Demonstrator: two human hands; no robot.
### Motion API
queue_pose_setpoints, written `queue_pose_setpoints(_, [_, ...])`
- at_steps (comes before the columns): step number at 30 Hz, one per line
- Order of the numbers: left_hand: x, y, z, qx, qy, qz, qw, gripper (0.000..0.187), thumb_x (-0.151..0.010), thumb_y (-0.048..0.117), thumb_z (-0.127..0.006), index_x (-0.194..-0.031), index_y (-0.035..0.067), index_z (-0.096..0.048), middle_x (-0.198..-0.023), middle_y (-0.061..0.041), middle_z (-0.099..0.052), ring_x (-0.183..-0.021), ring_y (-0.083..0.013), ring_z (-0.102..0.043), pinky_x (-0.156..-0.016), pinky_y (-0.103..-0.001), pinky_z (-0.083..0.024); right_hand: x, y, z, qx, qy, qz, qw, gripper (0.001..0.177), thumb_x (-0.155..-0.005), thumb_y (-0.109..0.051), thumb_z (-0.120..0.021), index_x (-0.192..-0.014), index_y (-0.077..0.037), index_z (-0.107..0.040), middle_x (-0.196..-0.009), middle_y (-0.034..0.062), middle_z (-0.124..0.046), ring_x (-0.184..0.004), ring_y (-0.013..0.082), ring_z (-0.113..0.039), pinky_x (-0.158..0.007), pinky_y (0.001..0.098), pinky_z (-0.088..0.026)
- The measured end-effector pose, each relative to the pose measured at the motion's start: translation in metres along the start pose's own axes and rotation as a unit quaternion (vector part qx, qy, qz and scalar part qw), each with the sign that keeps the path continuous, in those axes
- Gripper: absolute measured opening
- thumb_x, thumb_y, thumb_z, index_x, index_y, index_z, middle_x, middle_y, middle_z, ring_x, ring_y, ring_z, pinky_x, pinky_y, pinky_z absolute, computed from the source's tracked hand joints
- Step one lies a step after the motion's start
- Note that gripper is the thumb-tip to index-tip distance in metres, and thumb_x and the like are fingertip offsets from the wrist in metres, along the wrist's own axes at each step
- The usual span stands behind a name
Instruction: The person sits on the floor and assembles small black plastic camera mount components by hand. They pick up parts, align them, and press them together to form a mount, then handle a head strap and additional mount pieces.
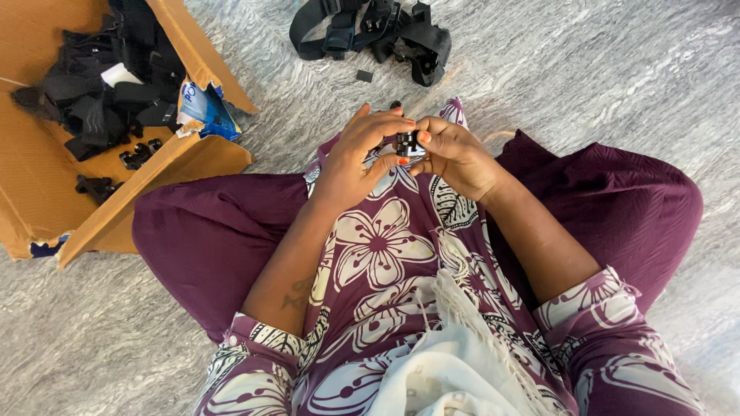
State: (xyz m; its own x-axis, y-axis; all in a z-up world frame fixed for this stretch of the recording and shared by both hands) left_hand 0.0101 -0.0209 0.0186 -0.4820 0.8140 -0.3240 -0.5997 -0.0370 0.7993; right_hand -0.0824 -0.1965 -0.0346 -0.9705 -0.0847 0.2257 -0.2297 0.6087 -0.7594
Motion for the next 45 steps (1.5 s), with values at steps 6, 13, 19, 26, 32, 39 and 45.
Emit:
queue_pose_setpoints(6, [0.001,0.011,0.002,0.015,0.012,-0.004,1.000,0.039,-0.094,0.021,-0.077,-0.131,0.015,-0.065,-0.133,-0.002,-0.069,-0.138,-0.0237,-0.060,-0.131,-0.051,-0.029,0.004,0.003,0.005,0.018,-0.036,-0.006,0.999,0.034,-0.101,-0.040,-0.070,-0.112,-0.007,-0.066,-0.105,0.0059,-0.070,-0.099,0.0160,-0.067,-0.087,0.0347,-0.058])
queue_pose_setpoints(13, [0.001,0.014,0.002,0.032,0.021,-0.014,0.999,0.036,-0.095,0.019,-0.077,-0.129,0.013,-0.066,-0.130,-0.003,-0.070,-0.134,-0.0229,-0.064,-0.131,-0.050,-0.033,0.000,0.022,0.011,-0.028,-0.066,0.012,0.997,0.040,-0.101,-0.042,-0.069,-0.118,-0.006,-0.069,-0.108,0.0041,-0.070,-0.097,0.0150,-0.066,-0.086,0.0323,-0.056])
queue_pose_setpoints(19, [0.001,0.010,0.002,0.061,0.026,-0.005,0.998,0.037,-0.096,0.019,-0.078,-0.130,0.013,-0.066,-0.130,-0.006,-0.070,-0.132,-0.0250,-0.066,-0.132,-0.051,-0.033,-0.002,0.026,0.009,-0.045,-0.065,0.002,0.997,0.039,-0.102,-0.041,-0.067,-0.119,-0.006,-0.068,-0.109,0.0031,-0.069,-0.096,0.0137,-0.065,-0.085,0.0312,-0.055])
queue_pose_setpoints(26, [-0.003,0.006,0.005,-0.067,0.047,-0.010,0.997,0.045,-0.091,0.017,-0.081,-0.133,0.013,-0.065,-0.127,-0.009,-0.067,-0.126,-0.0314,-0.063,-0.123,-0.051,-0.039,-0.011,0.009,0.003,0.099,0.059,-0.018,0.993,0.039,-0.101,-0.040,-0.062,-0.122,-0.007,-0.062,-0.108,0.0002,-0.066,-0.098,0.0107,-0.065,-0.084,0.0296,-0.055])
queue_pose_setpoints(32, [-0.006,0.001,0.008,-0.034,0.057,0.024,0.998,0.051,-0.088,0.014,-0.083,-0.135,0.012,-0.063,-0.130,-0.008,-0.068,-0.128,-0.0293,-0.063,-0.122,-0.050,-0.041,-0.009,-0.002,-0.002,0.071,0.034,-0.031,0.996,0.044,-0.103,-0.040,-0.058,-0.126,-0.003,-0.064,-0.104,0.0044,-0.069,-0.095,0.0127,-0.066,-0.084,0.0308,-0.057])
queue_pose_setpoints(39, [-0.006,0.001,0.004,-0.024,0.030,0.022,0.999,0.043,-0.091,0.013,-0.081,-0.131,0.015,-0.066,-0.132,-0.005,-0.070,-0.137,-0.0272,-0.060,-0.126,-0.051,-0.035,-0.007,-0.003,0.002,0.059,0.011,-0.019,0.998,0.028,-0.101,-0.030,-0.068,-0.115,-0.007,-0.061,-0.104,0.0053,-0.069,-0.099,0.0141,-0.068,-0.084,0.0321,-0.057])
queue_pose_setpoints(45, [-0.003,0.000,-0.002,-0.029,0.017,0.016,0.999,0.045,-0.090,0.016,-0.082,-0.131,0.015,-0.065,-0.130,-0.004,-0.069,-0.133,-0.0245,-0.061,-0.127,-0.050,-0.034,-0.006,0.003,0.004,0.016,-0.006,-0.019,1.000,0.025,-0.100,-0.028,-0.070,-0.110,-0.008,-0.060,-0.105,0.0044,-0.067,-0.098,0.0140,-0.067,-0.084,0.0334,-0.058])
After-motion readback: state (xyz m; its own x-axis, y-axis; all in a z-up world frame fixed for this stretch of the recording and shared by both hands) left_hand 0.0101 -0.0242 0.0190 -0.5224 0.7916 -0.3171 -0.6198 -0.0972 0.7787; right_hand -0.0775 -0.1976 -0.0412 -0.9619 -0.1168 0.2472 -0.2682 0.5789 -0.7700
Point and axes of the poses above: each hand's wrist, its own x-axis away from the middle knuckle, its own z-axis out of the back of the hand, y = z × x, the point moved 3 cm from there along -x, towards the middle knuckle
